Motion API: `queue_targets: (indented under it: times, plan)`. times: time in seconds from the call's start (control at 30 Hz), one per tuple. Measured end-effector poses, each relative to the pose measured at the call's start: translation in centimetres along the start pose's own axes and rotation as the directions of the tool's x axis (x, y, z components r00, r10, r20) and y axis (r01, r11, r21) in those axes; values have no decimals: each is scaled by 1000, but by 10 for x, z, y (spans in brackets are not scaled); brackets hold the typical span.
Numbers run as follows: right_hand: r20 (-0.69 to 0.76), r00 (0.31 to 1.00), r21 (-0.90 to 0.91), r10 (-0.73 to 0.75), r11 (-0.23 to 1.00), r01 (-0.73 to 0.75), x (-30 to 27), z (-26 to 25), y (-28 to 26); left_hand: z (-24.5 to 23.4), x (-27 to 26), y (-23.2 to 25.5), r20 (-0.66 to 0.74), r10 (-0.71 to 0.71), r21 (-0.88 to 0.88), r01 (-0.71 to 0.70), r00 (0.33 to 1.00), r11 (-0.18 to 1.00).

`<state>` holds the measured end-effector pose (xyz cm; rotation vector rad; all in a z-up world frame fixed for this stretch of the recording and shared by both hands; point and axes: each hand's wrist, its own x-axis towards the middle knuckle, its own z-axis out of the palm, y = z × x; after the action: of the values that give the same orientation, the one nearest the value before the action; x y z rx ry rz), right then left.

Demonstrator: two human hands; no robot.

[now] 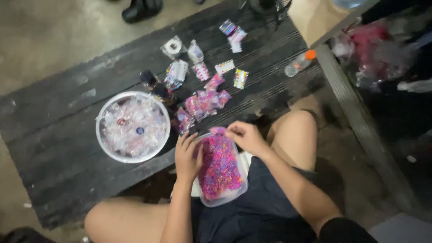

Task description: Sorting small colorful rubber bands into a plastic container

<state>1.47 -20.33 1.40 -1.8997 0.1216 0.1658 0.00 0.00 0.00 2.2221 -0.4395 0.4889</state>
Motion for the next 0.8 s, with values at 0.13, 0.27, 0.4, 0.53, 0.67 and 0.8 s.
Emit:
queue_targets:
  times: [0.13,0.27,0.4,0.53,0.67,0.8]
  plan:
    - [-1,997,-79,-78,994,78,34,-5,-27,12,-5,-11,31,-71,-67,73,997,995]
    - [-103,964,-279,-247,937,210,74,-1,-32,17,-14,-18,88,-117,-84,125,989,989]
    - [-208,752,-497,-626,730,469,127,19,-19,24,-18,-30,86,-151,-39,154,985,987]
    - [0,657,-581,-754,535,614,156,38,23,26,-20,-33,78,-210,-123,218,975,968]
    - [177,683,-652,-709,435,621,156,43,38,23,-15,-32,102,-291,-281,308,951,909]
    - [177,708,-554,-684,525,646,139,38,26,15,-9,-26,124,-328,-394,349,937,850]
